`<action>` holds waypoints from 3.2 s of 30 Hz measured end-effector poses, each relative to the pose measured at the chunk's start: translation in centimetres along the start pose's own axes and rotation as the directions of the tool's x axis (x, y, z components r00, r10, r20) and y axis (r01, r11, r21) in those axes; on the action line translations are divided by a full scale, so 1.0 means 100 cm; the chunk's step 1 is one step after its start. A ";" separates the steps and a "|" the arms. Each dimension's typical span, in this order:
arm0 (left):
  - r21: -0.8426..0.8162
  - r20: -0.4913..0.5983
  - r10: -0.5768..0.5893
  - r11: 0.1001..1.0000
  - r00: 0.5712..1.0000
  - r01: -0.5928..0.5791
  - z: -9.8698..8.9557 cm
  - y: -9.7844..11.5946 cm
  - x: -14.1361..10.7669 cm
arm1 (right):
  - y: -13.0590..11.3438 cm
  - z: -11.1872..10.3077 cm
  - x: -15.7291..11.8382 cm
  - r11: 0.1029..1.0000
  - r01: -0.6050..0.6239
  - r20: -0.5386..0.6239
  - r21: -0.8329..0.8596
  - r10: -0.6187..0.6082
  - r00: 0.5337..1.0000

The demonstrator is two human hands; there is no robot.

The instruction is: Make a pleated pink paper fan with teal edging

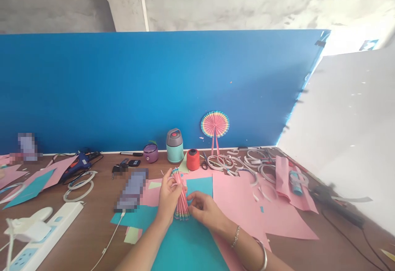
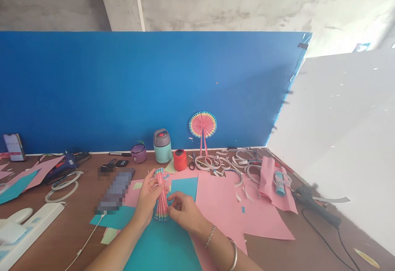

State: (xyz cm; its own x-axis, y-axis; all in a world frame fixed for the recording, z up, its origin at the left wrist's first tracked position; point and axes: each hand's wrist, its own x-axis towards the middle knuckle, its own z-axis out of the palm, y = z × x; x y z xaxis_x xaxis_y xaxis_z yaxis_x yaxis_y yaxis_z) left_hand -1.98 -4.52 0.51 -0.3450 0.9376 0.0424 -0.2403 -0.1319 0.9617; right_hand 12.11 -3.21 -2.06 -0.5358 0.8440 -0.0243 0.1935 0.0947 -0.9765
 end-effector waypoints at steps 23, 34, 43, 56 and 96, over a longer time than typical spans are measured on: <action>-0.005 -0.049 0.032 0.999 0.998 -0.032 0.001 -0.005 -0.004 | -0.005 -0.001 -0.002 0.984 0.105 0.038 -0.141 -0.101 0.994; -0.079 -0.064 0.032 0.996 0.997 -0.037 0.006 -0.006 -0.007 | -0.021 0.004 -0.012 0.803 0.166 -0.103 -0.572 -0.271 0.957; -0.257 0.007 -0.053 0.965 0.999 0.053 0.017 0.001 -0.022 | -0.008 0.010 -0.009 0.577 0.157 -0.152 -0.801 -0.450 0.880; -0.094 0.290 -0.203 0.966 0.935 0.239 0.005 -0.011 -0.010 | -0.008 0.001 -0.003 0.987 0.138 -0.169 -0.085 -0.151 0.974; -0.345 0.309 -0.258 0.867 0.915 0.361 -0.003 -0.009 -0.001 | -0.020 -0.001 -0.008 0.949 0.186 -0.318 -0.255 -0.264 0.911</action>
State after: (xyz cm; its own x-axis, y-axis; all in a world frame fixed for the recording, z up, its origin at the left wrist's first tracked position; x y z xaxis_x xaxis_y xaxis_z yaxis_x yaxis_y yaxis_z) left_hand -1.99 -4.60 -0.43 0.0263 0.9917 -0.1257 -0.6458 0.1128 0.7551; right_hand 12.24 -3.99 -0.01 -0.2780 0.9113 0.3037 0.2936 0.3817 -0.8764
